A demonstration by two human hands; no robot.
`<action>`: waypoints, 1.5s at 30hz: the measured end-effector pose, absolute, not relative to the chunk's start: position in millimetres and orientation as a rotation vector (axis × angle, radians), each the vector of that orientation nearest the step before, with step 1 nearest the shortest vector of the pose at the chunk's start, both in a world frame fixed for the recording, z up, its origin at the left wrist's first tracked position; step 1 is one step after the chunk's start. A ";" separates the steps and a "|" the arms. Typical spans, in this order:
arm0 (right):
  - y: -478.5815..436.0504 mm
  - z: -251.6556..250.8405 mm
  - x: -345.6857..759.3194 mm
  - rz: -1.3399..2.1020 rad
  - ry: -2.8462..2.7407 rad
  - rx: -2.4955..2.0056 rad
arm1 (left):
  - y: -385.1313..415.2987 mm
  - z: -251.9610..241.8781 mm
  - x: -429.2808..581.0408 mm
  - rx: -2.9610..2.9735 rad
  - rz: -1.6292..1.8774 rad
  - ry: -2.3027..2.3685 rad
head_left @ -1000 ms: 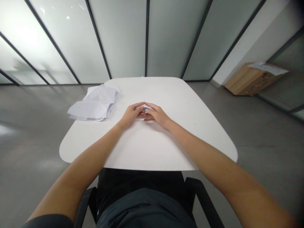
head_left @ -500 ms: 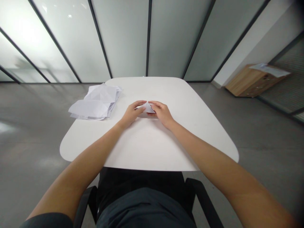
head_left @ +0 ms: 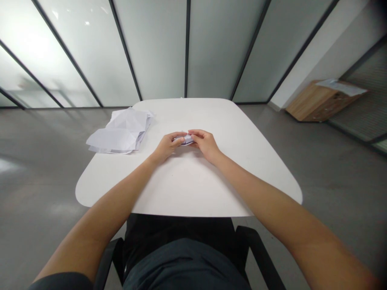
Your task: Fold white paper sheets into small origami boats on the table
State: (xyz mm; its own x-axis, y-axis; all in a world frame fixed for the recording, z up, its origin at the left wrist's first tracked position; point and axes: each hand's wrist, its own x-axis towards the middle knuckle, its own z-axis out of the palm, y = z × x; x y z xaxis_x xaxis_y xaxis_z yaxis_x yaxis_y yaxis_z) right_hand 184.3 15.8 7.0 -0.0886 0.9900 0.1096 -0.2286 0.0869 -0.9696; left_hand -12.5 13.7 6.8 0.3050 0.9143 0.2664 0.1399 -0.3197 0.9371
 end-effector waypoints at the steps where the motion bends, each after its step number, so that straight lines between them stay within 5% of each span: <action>1: 16.2 7.0 184.6 1.317 -1.139 -0.919 | 12.4 8.4 -13.1 1.720 1.099 0.974; 13: 14.1 13.3 186.2 1.352 -1.179 -0.894 | 16.4 5.7 -14.7 2.076 1.167 1.282; 20: 19.6 1.0 189.1 0.918 -1.579 -1.063 | 20.6 6.7 -22.8 1.876 1.160 1.460; 31: 17.0 14.2 184.3 1.195 -1.115 -1.122 | 15.4 11.3 -13.5 1.494 1.220 0.950; 45: 16.2 9.3 181.6 1.342 -1.022 -1.056 | 21.2 6.5 -16.7 1.693 1.172 0.913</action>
State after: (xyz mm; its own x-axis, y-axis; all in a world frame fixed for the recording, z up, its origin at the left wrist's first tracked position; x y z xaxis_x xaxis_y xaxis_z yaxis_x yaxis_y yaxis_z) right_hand 181.6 16.2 9.3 -0.0110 0.9993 -0.0344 -0.2327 -0.0360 -0.9719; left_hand -16.7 21.2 6.5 0.2912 0.9006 0.3226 0.0926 -0.3621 0.9275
